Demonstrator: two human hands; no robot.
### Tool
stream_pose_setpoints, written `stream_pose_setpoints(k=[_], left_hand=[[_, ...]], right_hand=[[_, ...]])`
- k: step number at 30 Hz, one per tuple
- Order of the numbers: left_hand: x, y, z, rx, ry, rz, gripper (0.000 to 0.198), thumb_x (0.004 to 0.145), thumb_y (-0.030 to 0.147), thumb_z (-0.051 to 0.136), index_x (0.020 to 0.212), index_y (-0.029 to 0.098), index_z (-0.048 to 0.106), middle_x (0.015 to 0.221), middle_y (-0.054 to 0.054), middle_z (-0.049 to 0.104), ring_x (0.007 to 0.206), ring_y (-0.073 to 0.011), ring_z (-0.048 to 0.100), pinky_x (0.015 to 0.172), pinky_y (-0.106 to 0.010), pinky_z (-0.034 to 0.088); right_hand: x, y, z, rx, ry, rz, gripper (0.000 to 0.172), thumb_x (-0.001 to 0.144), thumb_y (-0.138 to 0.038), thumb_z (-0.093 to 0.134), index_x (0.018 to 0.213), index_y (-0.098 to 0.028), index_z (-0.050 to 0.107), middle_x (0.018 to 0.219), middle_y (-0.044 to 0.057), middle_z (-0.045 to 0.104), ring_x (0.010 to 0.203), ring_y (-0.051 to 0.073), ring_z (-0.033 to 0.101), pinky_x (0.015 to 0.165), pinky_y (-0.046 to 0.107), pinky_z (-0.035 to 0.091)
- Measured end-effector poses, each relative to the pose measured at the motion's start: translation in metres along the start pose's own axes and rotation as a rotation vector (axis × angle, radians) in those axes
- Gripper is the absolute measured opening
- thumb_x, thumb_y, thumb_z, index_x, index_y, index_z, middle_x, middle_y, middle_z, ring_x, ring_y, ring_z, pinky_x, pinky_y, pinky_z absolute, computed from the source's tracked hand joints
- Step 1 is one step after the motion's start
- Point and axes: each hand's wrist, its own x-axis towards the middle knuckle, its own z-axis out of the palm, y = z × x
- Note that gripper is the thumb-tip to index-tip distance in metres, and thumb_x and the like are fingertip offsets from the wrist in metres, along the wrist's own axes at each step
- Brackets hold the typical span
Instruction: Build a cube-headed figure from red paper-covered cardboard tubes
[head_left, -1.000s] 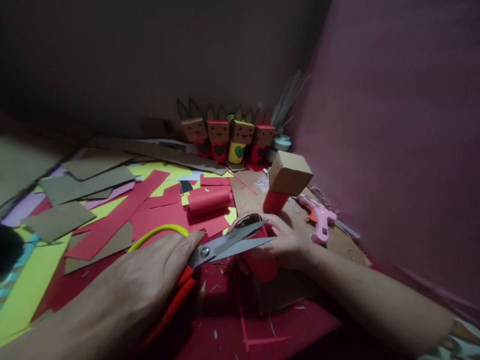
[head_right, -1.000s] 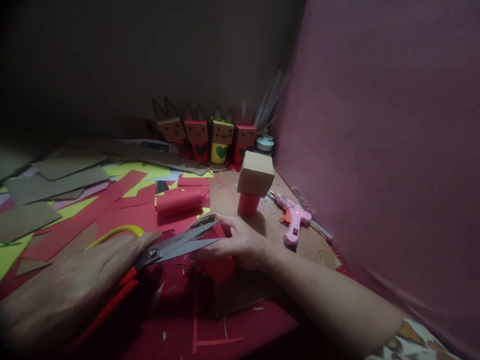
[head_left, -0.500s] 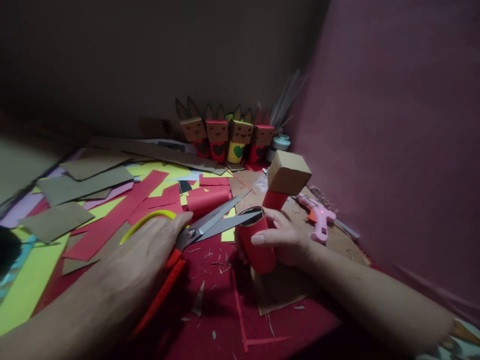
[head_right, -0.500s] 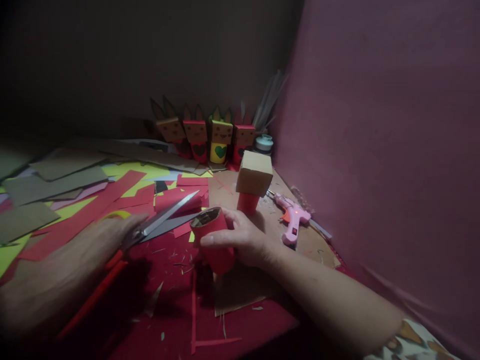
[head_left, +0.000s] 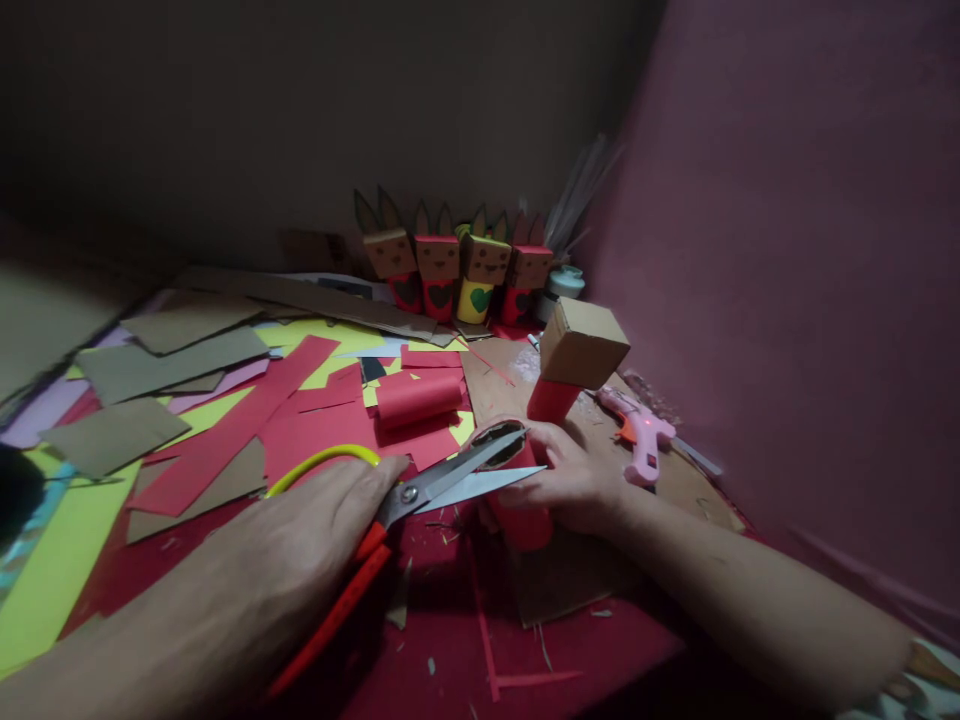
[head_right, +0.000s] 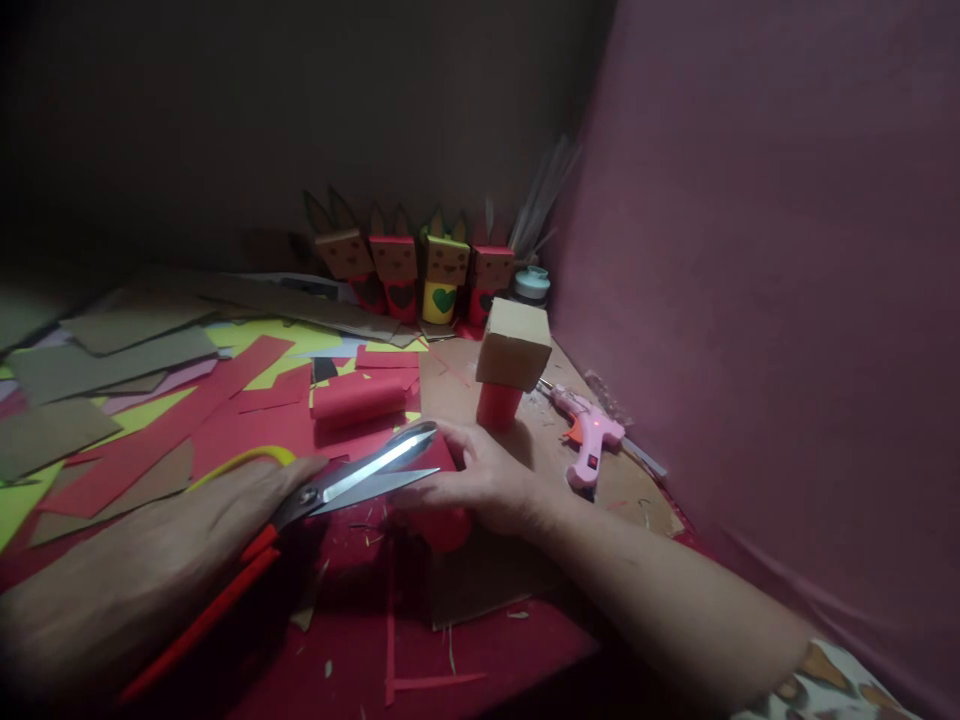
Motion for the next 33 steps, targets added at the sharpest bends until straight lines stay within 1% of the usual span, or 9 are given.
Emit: stream_pose_setpoints(k=[3,6,9,13,16,19,24,30,33], left_hand=[[0.001,-0.003,-0.005,0.088,-0.022,0.127,0.047,0.094,0.024,0.039,0.141,0.019,0.041,0.102,-0.011,0.067,0.084,-0.0263,0.064,0.061,-0.032,0.046],[0.002,-0.005,-0.008,0.142,-0.037,0.173,0.040,0.095,0.023,0.037,0.134,0.018,0.045,0.100,-0.012,0.068,0.080,-0.0264,0.065,0.060,-0.033,0.046],[0.001,-0.005,-0.008,0.154,-0.024,0.152,0.037,0.094,0.026,0.038,0.128,0.017,0.048,0.101,-0.015,0.068,0.079,-0.0277,0.065,0.059,-0.034,0.045],[-0.002,-0.002,-0.004,0.114,-0.015,0.152,0.033,0.093,0.025,0.040,0.125,0.020,0.048,0.102,-0.013,0.069,0.079,-0.0260,0.065,0.059,-0.033,0.044],[-0.005,0.003,-0.002,0.069,-0.015,0.079,0.030,0.097,0.026,0.035,0.124,0.021,0.047,0.102,-0.012,0.068,0.082,-0.0266,0.066,0.062,-0.035,0.046],[-0.005,0.006,-0.003,0.061,-0.022,0.073,0.027,0.098,0.029,0.032,0.120,0.022,0.046,0.093,-0.009,0.066,0.077,-0.0254,0.064,0.064,-0.036,0.046],[-0.002,0.006,-0.007,0.051,-0.062,0.088,0.015,0.095,0.022,0.037,0.101,0.023,0.051,0.072,-0.001,0.060,0.056,-0.0187,0.053,0.053,-0.031,0.035],[-0.003,0.012,-0.010,0.044,-0.123,-0.006,0.021,0.095,0.023,0.034,0.085,0.023,0.052,0.066,0.000,0.059,0.053,-0.0180,0.051,0.052,-0.031,0.032],[-0.002,0.016,-0.008,-0.019,-0.066,0.011,0.019,0.094,0.022,0.037,0.081,0.023,0.051,0.061,0.002,0.055,0.047,-0.0158,0.046,0.047,-0.030,0.027]], right_hand=[[0.000,-0.002,0.002,-0.007,0.011,0.015,0.041,0.063,-0.021,0.084,0.101,-0.014,0.069,0.075,0.001,0.069,0.064,0.015,0.063,0.065,0.028,0.052],[0.000,-0.002,0.003,0.032,-0.011,0.037,0.039,0.064,-0.020,0.083,0.099,-0.014,0.068,0.072,0.001,0.070,0.061,0.015,0.065,0.060,0.027,0.053],[0.000,-0.001,0.003,0.053,-0.011,0.033,0.036,0.063,-0.017,0.083,0.096,-0.014,0.068,0.072,0.000,0.070,0.060,0.014,0.066,0.059,0.025,0.054],[0.000,0.002,0.002,0.089,-0.013,0.025,0.038,0.064,-0.013,0.082,0.099,-0.015,0.068,0.075,0.000,0.071,0.061,0.015,0.068,0.060,0.026,0.055],[-0.001,0.003,0.002,0.103,-0.017,0.019,0.037,0.065,-0.012,0.081,0.099,-0.015,0.068,0.074,0.000,0.070,0.061,0.015,0.069,0.060,0.026,0.056],[-0.001,0.003,0.002,0.098,-0.028,0.010,0.036,0.064,-0.008,0.080,0.098,-0.016,0.069,0.075,0.000,0.071,0.062,0.014,0.068,0.061,0.025,0.056],[0.000,0.002,0.004,0.078,0.011,0.012,0.034,0.065,-0.015,0.083,0.096,-0.015,0.068,0.076,0.001,0.071,0.064,0.013,0.067,0.063,0.025,0.055],[0.000,0.002,0.004,0.100,0.014,0.036,0.036,0.065,-0.021,0.084,0.096,-0.015,0.066,0.074,0.001,0.071,0.061,0.015,0.068,0.059,0.026,0.055],[0.000,0.003,0.005,0.091,0.029,0.031,0.036,0.065,-0.022,0.085,0.094,-0.014,0.066,0.073,0.002,0.070,0.060,0.015,0.067,0.057,0.026,0.055]])
